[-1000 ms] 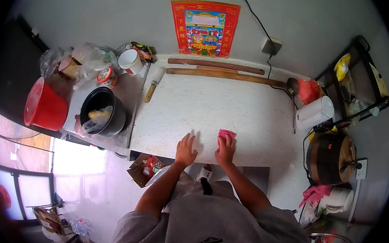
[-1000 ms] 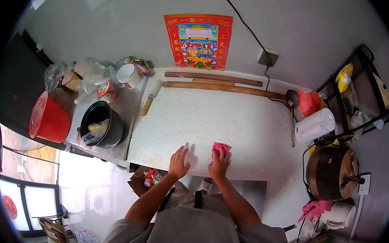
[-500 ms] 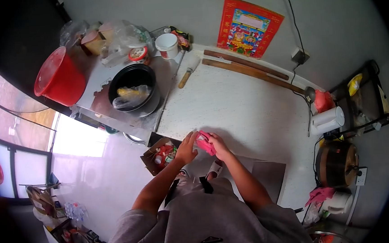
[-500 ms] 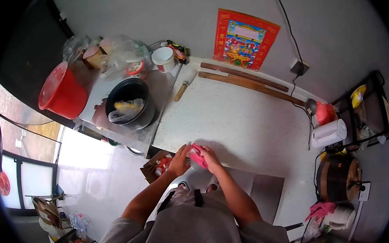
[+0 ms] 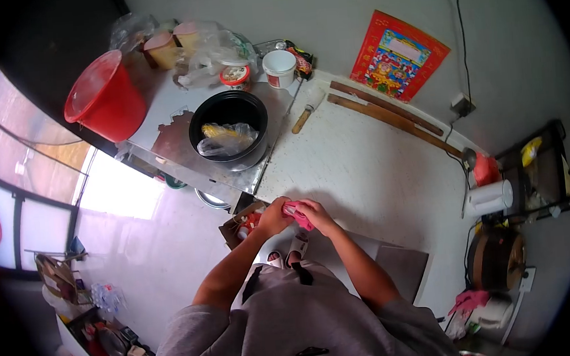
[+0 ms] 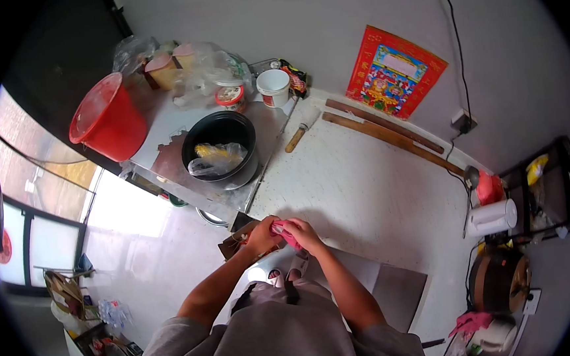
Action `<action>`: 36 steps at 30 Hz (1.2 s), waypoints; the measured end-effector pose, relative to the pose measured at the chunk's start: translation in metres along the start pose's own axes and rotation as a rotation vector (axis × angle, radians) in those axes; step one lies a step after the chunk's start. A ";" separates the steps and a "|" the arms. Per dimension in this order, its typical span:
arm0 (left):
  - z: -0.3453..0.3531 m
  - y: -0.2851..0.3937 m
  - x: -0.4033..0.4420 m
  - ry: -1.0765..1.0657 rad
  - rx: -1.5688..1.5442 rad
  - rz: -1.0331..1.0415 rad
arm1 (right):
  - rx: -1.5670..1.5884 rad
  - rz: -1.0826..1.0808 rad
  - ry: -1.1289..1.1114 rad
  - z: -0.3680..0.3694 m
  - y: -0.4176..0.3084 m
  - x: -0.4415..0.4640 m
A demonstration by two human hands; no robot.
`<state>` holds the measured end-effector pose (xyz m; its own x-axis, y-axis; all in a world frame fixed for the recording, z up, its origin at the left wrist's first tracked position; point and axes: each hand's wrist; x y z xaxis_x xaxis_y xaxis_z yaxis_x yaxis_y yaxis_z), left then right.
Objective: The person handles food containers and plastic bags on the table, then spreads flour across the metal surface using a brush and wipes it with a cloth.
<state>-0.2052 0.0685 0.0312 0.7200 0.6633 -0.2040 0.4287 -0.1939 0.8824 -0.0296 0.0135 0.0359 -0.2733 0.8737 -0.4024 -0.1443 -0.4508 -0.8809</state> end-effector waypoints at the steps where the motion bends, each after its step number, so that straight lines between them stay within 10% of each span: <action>1: -0.001 -0.004 0.002 0.024 0.013 -0.029 | -0.026 -0.019 0.025 -0.005 0.001 0.007; 20: -0.020 -0.007 0.009 0.196 0.117 -0.265 | -0.907 -0.402 0.454 -0.034 0.011 0.049; 36: -0.163 0.083 -0.009 0.563 0.616 0.354 | -0.498 -0.643 0.445 0.062 -0.093 0.094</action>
<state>-0.2643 0.1642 0.1755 0.5613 0.7153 0.4163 0.5657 -0.6988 0.4379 -0.1006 0.1263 0.0955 0.1230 0.9646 0.2333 0.3121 0.1856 -0.9317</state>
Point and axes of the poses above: each hand's wrist, its own x-axis towards the middle knuckle, its own z-axis out of the palm, y = z × x, and after that the axes turned 15 degrees about -y, right-handed
